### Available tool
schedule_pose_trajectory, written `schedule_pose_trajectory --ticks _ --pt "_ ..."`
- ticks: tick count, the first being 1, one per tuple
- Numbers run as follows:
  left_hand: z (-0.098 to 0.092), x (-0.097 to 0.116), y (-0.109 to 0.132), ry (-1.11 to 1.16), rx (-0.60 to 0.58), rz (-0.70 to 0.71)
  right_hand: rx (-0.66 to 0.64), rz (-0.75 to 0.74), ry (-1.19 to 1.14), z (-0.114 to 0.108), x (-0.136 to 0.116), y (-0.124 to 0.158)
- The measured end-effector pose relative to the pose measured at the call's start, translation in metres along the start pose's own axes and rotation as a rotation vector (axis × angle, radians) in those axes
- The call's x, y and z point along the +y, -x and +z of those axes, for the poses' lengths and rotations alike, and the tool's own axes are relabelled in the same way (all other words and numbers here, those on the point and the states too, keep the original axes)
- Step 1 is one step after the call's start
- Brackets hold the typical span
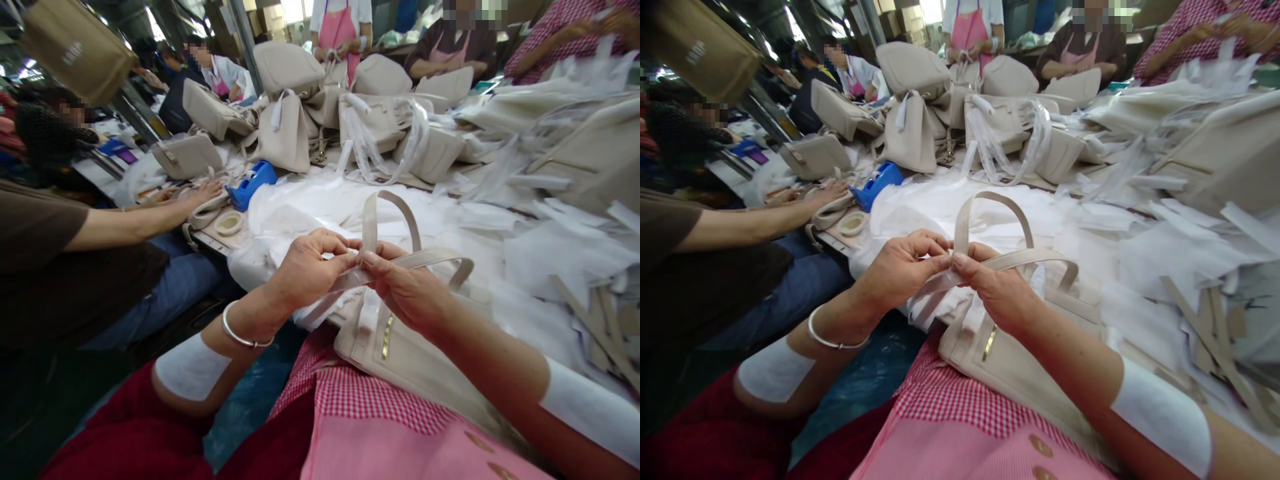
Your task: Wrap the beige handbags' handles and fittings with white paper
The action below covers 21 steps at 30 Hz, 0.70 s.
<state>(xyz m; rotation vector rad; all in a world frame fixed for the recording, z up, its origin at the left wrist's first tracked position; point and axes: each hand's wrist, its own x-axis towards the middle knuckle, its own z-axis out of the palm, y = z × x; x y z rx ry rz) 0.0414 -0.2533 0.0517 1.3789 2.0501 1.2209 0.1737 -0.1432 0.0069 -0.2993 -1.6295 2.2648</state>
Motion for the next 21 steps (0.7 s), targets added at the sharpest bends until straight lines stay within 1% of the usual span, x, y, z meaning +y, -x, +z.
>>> schedule_pose_trajectory --ticks 2,5,6,8,10,11,13,15,16,17,18,19,21 --pt "-0.005 0.000 0.003 -0.021 -0.080 -0.044 -0.005 0.012 -0.117 -0.001 0.000 0.002" --pt "-0.012 -0.004 0.014 -0.142 -0.134 -0.121 -0.002 0.075 -0.295 -0.008 -0.006 0.000" --pt "-0.013 -0.007 0.019 -0.170 -0.153 -0.136 0.023 0.092 -0.335 -0.011 -0.009 -0.002" --pt "-0.014 -0.015 0.030 -0.197 -0.216 -0.169 0.115 0.110 -0.367 -0.017 -0.011 -0.008" --pt "-0.013 -0.024 0.039 -0.191 -0.256 -0.225 0.193 0.136 -0.307 -0.018 -0.007 -0.010" --pt "-0.012 -0.028 0.043 -0.174 -0.249 -0.263 0.207 0.151 -0.243 -0.016 -0.002 -0.009" --pt "-0.009 -0.032 0.048 -0.117 -0.202 -0.334 0.178 0.180 -0.067 -0.008 0.009 -0.002" --pt "-0.006 -0.031 0.049 -0.051 -0.165 -0.362 0.119 0.206 0.109 0.002 0.019 0.009" --pt "-0.003 -0.029 0.049 -0.029 -0.162 -0.357 0.094 0.216 0.150 0.006 0.022 0.014" --pt "-0.001 -0.027 0.049 -0.016 -0.167 -0.346 0.074 0.227 0.134 0.008 0.023 0.018" --pt "0.003 -0.025 0.049 -0.009 -0.175 -0.334 0.058 0.239 0.056 0.008 0.023 0.020" --pt "0.006 -0.022 0.048 -0.006 -0.183 -0.322 0.049 0.251 -0.070 0.005 0.021 0.020" --pt "0.013 -0.020 0.046 -0.009 -0.184 -0.299 0.084 0.274 -0.349 -0.006 0.016 0.013"
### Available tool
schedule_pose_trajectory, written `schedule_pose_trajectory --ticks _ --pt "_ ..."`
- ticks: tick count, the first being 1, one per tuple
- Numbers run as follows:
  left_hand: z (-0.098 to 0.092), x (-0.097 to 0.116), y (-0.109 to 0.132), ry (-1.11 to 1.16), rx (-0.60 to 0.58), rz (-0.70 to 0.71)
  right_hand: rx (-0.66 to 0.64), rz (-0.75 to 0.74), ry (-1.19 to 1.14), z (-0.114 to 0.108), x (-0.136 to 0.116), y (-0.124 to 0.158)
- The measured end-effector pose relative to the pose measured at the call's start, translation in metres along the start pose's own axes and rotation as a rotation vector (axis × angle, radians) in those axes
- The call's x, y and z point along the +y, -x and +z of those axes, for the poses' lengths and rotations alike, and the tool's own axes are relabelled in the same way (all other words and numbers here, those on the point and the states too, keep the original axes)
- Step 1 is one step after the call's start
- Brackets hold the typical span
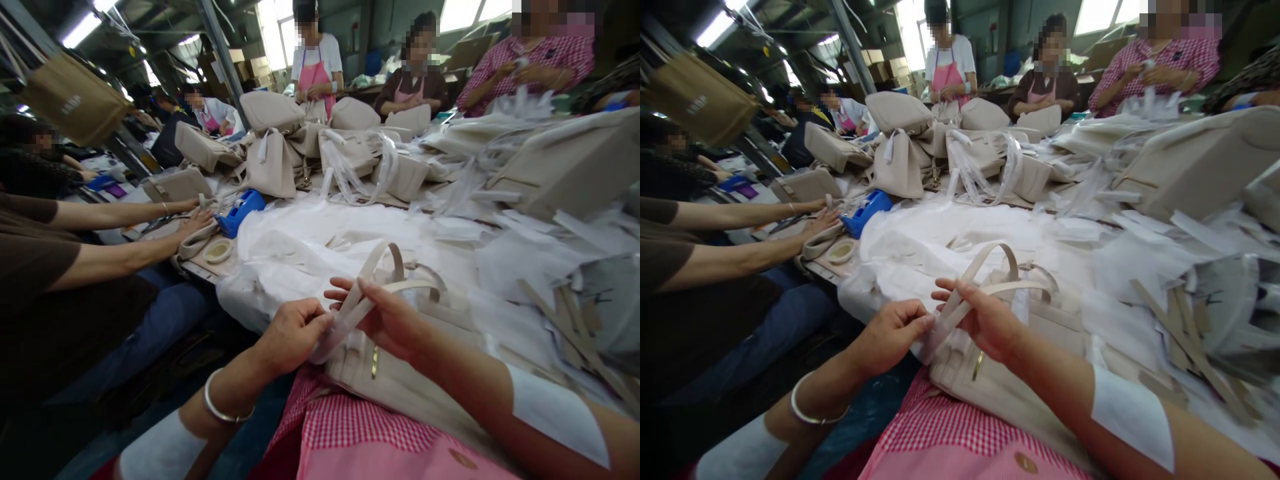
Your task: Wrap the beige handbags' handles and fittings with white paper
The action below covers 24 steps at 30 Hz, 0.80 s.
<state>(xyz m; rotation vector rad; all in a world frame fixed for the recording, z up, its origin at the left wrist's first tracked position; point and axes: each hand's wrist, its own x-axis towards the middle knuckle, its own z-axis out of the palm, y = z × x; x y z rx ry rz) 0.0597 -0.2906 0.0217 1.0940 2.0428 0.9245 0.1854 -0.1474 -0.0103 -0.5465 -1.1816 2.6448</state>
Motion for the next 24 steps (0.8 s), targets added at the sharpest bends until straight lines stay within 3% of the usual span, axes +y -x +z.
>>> schedule_pose_trajectory --ticks 2,5,9,12,16,19,22,24 --pt "0.005 0.003 -0.006 -0.009 0.019 0.017 0.130 -0.016 -0.186 -0.010 -0.011 -0.009" --pt "0.012 0.011 -0.024 -0.045 0.086 0.050 0.351 -0.097 -0.267 -0.020 -0.018 -0.017" --pt "0.023 0.030 -0.048 -0.077 0.109 0.142 0.264 -0.148 -0.286 -0.024 -0.022 -0.009" --pt "0.030 0.041 -0.059 -0.109 0.100 0.188 0.221 -0.221 -0.424 -0.033 -0.040 -0.003" --pt "0.039 0.050 -0.067 -0.151 0.118 0.210 0.340 -0.310 -0.400 -0.046 -0.057 -0.009" --pt "0.046 0.055 -0.068 -0.121 0.138 0.231 0.417 -0.283 -0.236 -0.040 -0.035 -0.012" --pt "0.049 0.055 -0.069 -0.039 0.124 0.255 0.305 -0.184 -0.194 -0.038 -0.008 -0.002" --pt "0.049 0.052 -0.070 -0.012 0.120 0.238 0.220 -0.114 -0.218 -0.049 -0.005 0.002"
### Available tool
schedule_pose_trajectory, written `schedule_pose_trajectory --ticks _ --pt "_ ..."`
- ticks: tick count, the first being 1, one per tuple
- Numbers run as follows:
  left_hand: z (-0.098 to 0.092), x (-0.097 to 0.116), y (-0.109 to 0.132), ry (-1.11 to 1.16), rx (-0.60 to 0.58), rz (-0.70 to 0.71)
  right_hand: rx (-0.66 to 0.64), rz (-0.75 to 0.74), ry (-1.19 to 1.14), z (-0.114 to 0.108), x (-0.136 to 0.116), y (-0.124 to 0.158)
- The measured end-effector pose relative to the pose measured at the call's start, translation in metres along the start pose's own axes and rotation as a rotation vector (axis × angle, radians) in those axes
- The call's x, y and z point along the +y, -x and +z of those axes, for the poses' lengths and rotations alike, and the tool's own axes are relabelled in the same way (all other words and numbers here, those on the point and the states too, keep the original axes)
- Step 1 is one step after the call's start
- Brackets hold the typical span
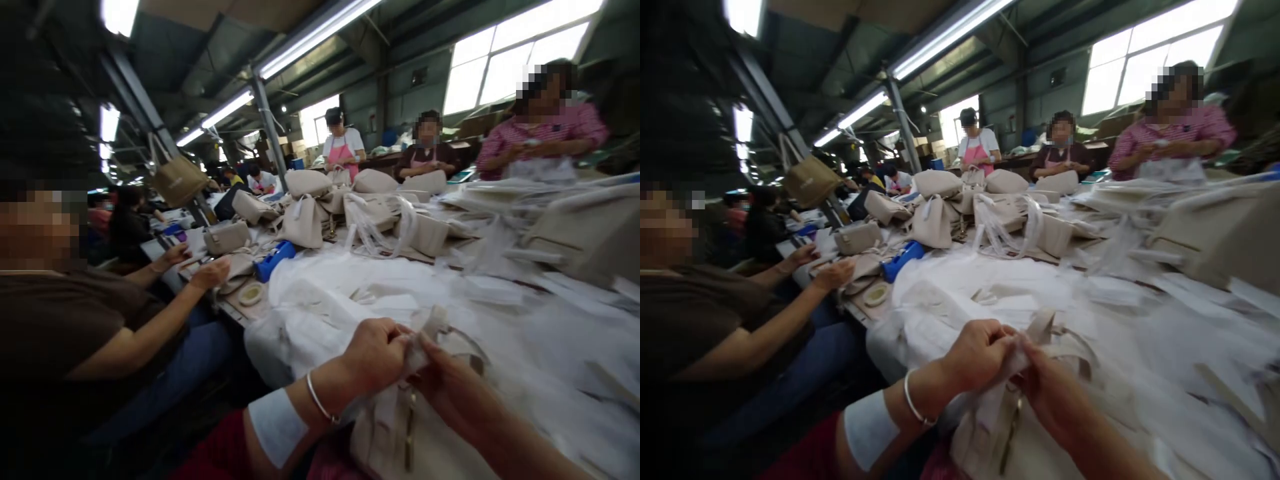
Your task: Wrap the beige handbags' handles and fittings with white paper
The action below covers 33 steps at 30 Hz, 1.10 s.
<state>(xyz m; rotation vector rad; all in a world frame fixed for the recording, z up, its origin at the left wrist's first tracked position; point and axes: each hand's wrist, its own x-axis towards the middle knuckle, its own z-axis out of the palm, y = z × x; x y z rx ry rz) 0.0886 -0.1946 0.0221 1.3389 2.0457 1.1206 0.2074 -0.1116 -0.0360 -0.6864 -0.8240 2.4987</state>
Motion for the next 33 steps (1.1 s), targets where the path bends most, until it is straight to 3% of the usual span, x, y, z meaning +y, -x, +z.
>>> schedule_pose_trajectory --ticks 2,6,13,17,19,21,24,26,27,30,33 --pt "0.000 -0.003 0.002 -0.031 0.005 -0.019 0.033 0.029 -0.054 -0.011 -0.012 -0.007" --pt "0.004 0.000 0.005 -0.116 0.002 0.008 0.178 -0.068 -0.077 -0.016 -0.032 -0.019" --pt "0.020 -0.001 -0.035 -0.181 -0.020 0.078 0.354 -0.135 -0.012 -0.008 -0.013 -0.021" --pt "0.025 -0.003 -0.044 -0.202 -0.013 0.106 0.239 -0.012 0.116 -0.012 -0.017 0.005" --pt "0.022 -0.006 -0.043 -0.216 -0.005 0.100 0.179 0.062 0.370 -0.018 -0.029 0.020" --pt "0.017 -0.008 -0.040 -0.230 -0.005 0.086 0.231 -0.051 0.736 -0.025 -0.049 0.028" --pt "0.013 -0.008 -0.036 -0.247 -0.023 0.072 0.311 -0.543 1.180 -0.031 -0.087 0.017" --pt "0.014 -0.006 -0.034 -0.252 -0.036 0.076 0.145 -0.792 1.334 -0.033 -0.108 -0.004" --pt "0.014 -0.005 -0.032 -0.254 -0.036 0.082 0.022 -0.812 1.384 -0.033 -0.116 -0.017" --pt "0.014 -0.004 -0.029 -0.261 -0.014 0.081 -0.188 -0.670 1.421 -0.035 -0.118 -0.050" --pt "0.014 -0.009 -0.029 -0.229 -0.009 0.054 -0.196 -0.587 1.371 -0.032 -0.096 -0.065"
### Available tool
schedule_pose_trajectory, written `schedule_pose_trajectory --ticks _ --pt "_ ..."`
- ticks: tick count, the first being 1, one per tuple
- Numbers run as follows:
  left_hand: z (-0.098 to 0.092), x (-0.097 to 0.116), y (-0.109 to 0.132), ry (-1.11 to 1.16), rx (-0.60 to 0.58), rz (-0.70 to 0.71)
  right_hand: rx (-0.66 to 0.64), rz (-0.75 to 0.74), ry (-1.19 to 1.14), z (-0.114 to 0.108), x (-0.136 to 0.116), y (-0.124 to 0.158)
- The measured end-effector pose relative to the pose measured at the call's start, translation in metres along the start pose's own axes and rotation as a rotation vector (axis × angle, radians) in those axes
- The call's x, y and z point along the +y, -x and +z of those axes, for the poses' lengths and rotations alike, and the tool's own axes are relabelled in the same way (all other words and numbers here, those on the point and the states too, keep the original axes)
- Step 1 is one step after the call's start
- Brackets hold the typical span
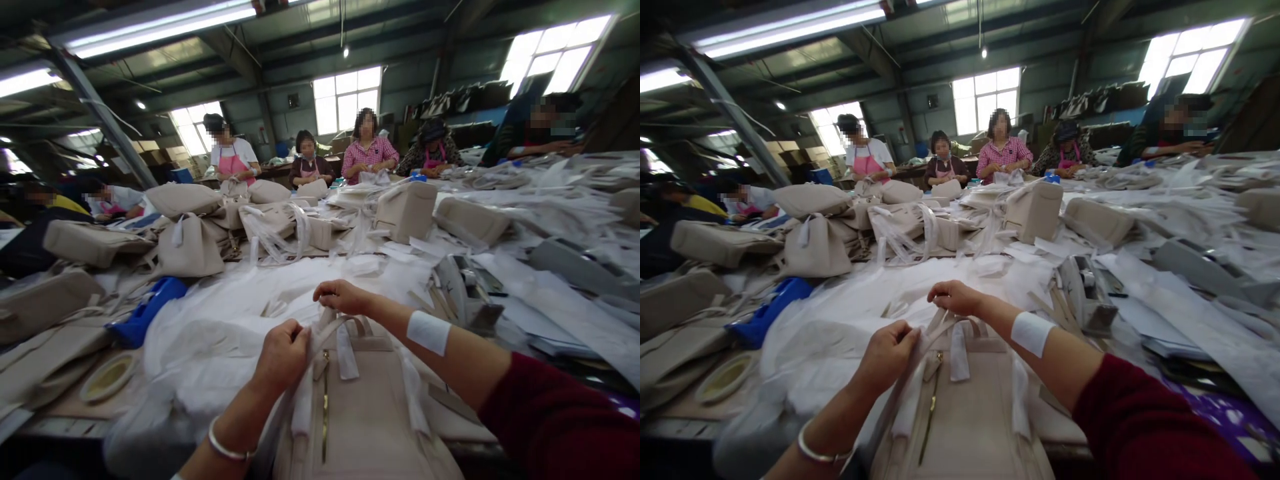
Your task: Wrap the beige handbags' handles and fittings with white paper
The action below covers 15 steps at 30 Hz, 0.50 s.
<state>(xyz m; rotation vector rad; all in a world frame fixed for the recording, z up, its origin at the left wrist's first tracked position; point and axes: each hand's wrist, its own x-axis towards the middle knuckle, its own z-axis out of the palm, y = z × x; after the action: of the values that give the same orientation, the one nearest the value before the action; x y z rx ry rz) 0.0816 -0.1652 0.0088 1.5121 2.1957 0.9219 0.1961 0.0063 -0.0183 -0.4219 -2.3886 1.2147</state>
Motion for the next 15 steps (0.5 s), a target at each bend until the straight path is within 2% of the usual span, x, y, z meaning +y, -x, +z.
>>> schedule_pose_trajectory --ticks 2,4,6,9,11,13,15 --pt "0.002 -0.003 -0.001 0.045 -0.012 -0.010 -0.014 -0.002 -0.028 0.018 -0.004 0.002" --pt "0.005 -0.005 -0.004 0.075 -0.016 0.001 -0.031 -0.001 -0.036 0.026 -0.007 0.004" --pt "0.009 -0.006 -0.007 0.077 -0.006 0.013 0.010 0.031 -0.017 0.021 -0.004 0.007" --pt "0.012 -0.009 -0.012 0.068 0.012 -0.006 0.149 0.125 0.054 -0.005 0.014 0.014" --pt "0.014 -0.010 -0.016 0.071 0.012 -0.023 0.166 0.165 0.093 -0.018 0.026 0.022" --pt "0.017 -0.010 -0.020 0.069 0.010 -0.027 0.140 0.175 0.110 -0.016 0.031 0.033" --pt "0.021 -0.009 -0.025 0.066 0.005 -0.023 0.157 0.172 0.122 0.000 0.028 0.042"
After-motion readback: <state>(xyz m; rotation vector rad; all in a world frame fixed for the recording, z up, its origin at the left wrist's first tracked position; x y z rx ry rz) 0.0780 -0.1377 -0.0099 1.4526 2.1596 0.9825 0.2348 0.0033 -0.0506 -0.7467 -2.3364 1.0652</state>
